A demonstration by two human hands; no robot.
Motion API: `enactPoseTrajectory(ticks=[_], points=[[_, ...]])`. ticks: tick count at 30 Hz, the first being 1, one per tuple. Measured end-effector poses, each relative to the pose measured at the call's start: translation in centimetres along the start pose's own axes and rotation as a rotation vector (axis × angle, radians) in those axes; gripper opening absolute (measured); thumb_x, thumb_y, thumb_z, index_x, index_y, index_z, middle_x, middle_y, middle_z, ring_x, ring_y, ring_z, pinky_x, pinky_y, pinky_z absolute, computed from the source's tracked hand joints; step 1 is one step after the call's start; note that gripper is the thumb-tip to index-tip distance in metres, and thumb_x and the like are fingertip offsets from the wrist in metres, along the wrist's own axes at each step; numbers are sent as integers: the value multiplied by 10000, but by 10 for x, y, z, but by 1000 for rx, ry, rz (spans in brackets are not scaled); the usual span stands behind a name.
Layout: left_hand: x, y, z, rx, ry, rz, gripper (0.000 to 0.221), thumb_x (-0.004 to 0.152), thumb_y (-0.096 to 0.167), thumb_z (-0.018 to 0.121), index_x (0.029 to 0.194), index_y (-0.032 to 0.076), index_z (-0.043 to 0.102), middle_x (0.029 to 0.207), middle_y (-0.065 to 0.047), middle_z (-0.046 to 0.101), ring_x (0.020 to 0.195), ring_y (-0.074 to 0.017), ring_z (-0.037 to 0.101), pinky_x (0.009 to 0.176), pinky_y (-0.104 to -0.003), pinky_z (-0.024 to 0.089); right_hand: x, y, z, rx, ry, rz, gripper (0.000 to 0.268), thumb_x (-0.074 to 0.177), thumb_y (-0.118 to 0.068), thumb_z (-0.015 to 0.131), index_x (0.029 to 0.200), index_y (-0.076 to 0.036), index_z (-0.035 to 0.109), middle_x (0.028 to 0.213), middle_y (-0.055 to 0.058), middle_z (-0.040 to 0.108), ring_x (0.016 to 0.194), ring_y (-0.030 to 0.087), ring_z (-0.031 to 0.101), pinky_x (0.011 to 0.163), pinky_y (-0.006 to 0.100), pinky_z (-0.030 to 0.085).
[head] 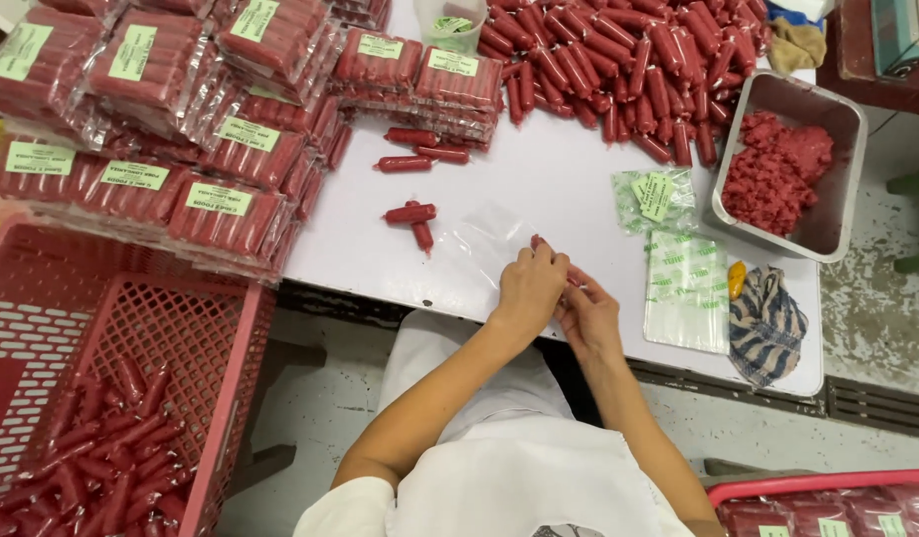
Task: The person packs red sausages into plastic bags by hand, placing a label inside each bag and then sealing the bags.
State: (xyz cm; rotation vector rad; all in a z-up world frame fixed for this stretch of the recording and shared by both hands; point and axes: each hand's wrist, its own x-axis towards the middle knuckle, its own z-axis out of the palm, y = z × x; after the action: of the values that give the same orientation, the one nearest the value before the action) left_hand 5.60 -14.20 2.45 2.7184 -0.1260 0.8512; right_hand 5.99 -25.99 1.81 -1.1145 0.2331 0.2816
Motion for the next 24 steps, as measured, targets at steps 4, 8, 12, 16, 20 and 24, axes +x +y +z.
enactPoseTrajectory(ticks=[4, 8, 12, 16, 20, 24], points=[[-3, 5, -17, -252, -283, -51, 142, 867, 114, 658, 1007, 102, 636, 837, -71, 552, 746, -317, 667, 564, -467, 588, -35, 4, 17, -273, 70, -76, 357, 924, -17, 723, 1278, -47, 684, 941, 61, 576, 841, 161, 631, 759, 373, 653], [-8, 9, -7, -240, -201, -41, 152, 845, 117, 665, 988, 105, 615, 827, -53, 542, 723, -299, 667, 558, -434, 582, -20, 9, 1, -403, -41, -134, 338, 963, -25, 683, 1299, -63, 695, 1036, 120, 709, 921, 194, 658, 810, 380, 598], [-5, 24, -9, -219, -151, 17, 129, 828, 131, 656, 946, 120, 605, 812, -34, 529, 729, -271, 665, 561, -381, 562, -8, 10, -4, -353, -75, -94, 356, 952, 1, 647, 1305, -42, 672, 1055, 134, 710, 935, 236, 668, 824, 403, 601], [16, 49, -21, -160, -19, 52, 100, 813, 46, 650, 875, 89, 584, 740, -36, 467, 634, -257, 611, 535, -343, 511, -9, 2, 1, -537, -101, -193, 369, 932, 1, 655, 1299, -42, 666, 1077, 147, 708, 956, 271, 671, 832, 418, 597], [12, 64, -33, 242, -345, -410, 334, 975, 120, 404, 1260, -53, 429, 1172, -236, 443, 1063, -411, 524, 901, -463, 440, -12, -3, 6, -803, -167, -328, 390, 902, 2, 667, 1290, -43, 657, 1109, 165, 706, 987, 325, 674, 845, 440, 589], [-1, 73, 18, 597, -475, -315, 521, 919, -148, 335, 1394, 0, 489, 1526, -407, 348, 1445, -526, 377, 1137, -533, 470, -15, -6, 8, -1047, -205, -479, 413, 872, 2, 679, 1281, -44, 648, 1141, 183, 704, 1019, 379, 677, 857, 462, 582]])
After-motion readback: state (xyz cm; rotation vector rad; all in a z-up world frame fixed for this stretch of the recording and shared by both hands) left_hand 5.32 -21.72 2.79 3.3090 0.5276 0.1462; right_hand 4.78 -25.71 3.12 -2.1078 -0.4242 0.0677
